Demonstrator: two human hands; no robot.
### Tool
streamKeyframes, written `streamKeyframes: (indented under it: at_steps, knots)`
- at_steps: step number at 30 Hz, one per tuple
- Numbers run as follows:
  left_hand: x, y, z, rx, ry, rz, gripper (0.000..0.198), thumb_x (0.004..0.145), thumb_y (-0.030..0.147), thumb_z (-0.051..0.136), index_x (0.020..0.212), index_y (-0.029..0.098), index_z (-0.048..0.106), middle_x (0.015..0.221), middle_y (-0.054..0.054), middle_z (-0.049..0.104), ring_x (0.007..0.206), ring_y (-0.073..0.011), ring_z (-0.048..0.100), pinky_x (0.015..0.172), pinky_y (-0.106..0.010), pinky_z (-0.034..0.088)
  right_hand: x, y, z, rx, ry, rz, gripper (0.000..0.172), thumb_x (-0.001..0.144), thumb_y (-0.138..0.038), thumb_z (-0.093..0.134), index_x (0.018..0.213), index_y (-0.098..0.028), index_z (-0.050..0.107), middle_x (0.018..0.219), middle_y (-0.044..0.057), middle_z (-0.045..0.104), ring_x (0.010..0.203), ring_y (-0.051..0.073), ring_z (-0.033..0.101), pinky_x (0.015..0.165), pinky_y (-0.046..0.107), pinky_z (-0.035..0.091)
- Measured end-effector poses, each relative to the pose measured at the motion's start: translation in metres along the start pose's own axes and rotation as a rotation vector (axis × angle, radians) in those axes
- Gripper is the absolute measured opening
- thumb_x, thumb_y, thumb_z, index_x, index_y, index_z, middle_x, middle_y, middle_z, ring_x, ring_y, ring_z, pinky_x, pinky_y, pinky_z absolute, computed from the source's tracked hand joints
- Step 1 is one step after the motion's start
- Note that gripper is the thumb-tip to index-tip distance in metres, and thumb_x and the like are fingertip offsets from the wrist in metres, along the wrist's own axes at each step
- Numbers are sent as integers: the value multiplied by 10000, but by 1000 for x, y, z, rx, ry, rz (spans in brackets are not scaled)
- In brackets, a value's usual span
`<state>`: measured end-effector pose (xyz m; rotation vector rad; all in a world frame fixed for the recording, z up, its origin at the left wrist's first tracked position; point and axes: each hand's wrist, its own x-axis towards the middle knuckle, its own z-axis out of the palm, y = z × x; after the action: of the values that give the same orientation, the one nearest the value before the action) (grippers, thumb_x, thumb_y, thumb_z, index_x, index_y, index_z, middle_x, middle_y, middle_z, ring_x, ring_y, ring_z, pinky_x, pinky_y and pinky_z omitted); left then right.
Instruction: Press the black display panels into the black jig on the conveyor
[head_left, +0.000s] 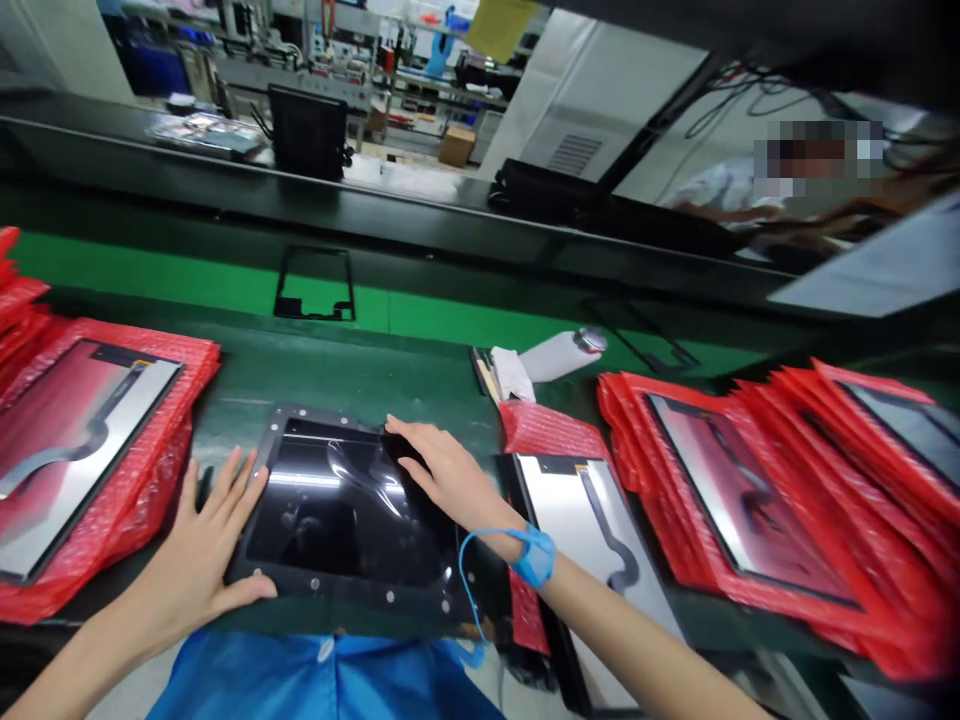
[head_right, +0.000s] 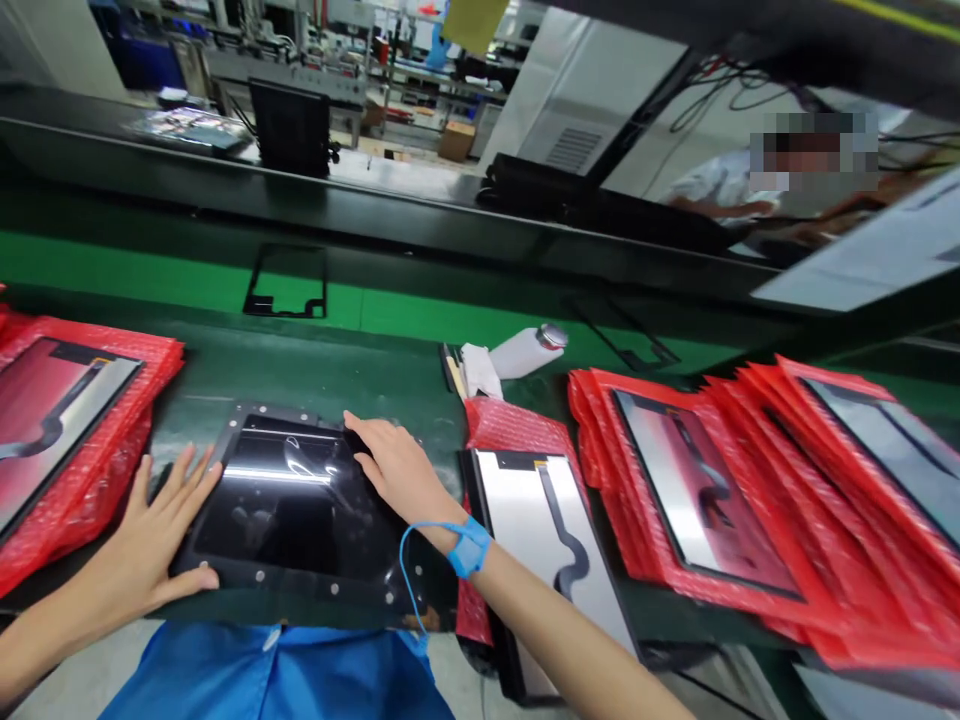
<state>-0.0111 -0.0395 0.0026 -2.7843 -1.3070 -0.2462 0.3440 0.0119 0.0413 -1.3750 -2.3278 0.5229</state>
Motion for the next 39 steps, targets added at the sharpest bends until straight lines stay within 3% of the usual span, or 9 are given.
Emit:
streamKeyframes:
  at_steps: [6,10,14,19,23,26,30,35,39]
  knots:
    - [4,9,-3,-2,13,-42,1204,746,855,420,1563,74,6,1554,-266,286,1488,-422,142,1138,-706,-7,10,-7,0,-120,-69,-101,483,966,-130,388,1442,-202,433,1349,126,591,1234,252,542,996,483,457]
    - [5,12,-7,-8,-21,-58,1230,725,880,383,1558,58,8,1560,-277,257,1491,-416,137,1127,-713,-41,20,-14,1,-127,-73,-97,433,958,-179,417,1384,-202,496,1271,142,619,1167,286,573,959,505,469]
    - [5,12,-10,-55,-51,-84,1248,707,895,367,1557,54,11,1565,-283,235,1495,-411,118,1116,-716,-76,34,-5,1,115,-49,-19,355,919,-268,521,1272,-233,539,1128,102,643,1077,269,596,950,480,477]
    - [4,14,-13,-138,-72,-116,1241,707,887,390,1561,75,-1,1579,-271,204,1500,-410,88,1116,-709,-80,49,0,-10,392,-183,141,400,881,-370,581,1251,-229,522,1011,51,633,860,192,622,893,397,499]
    - [4,15,-16,-211,-75,-151,1218,713,863,445,1567,121,-7,1598,-244,174,1502,-414,45,1113,-718,-70,54,-4,-14,463,-244,224,390,831,-451,656,1139,-221,595,1020,55,648,886,197,623,873,379,491]
    - [3,16,-17,-292,-76,-172,1193,727,824,508,1571,158,-8,1612,-229,125,1500,-419,-12,1114,-727,-49,56,-6,-13,580,-261,269,419,795,-496,696,1088,-210,610,779,-3,602,785,182,601,753,325,493]
    - [0,18,-18,-470,-38,-192,1045,790,689,606,1572,217,98,1626,-197,40,1493,-389,-106,1139,-712,7,58,-9,-19,689,-253,346,486,744,-529,746,1074,-203,601,639,-61,501,621,133,516,597,262,418]
    - [4,26,-25,-875,113,-296,553,864,461,658,1354,287,470,1613,-127,224,1518,-301,-27,1174,-665,95,58,-13,-36,771,-232,433,550,687,-534,798,1074,-200,597,687,-24,608,661,165,592,605,283,449]
    - [12,35,-32,-1096,132,-341,541,832,423,707,1305,305,471,1607,-109,255,1521,-277,-32,1178,-660,64,57,-14,-44,822,-217,466,598,670,-532,813,1105,-193,581,741,3,657,658,171,615,579,276,453]
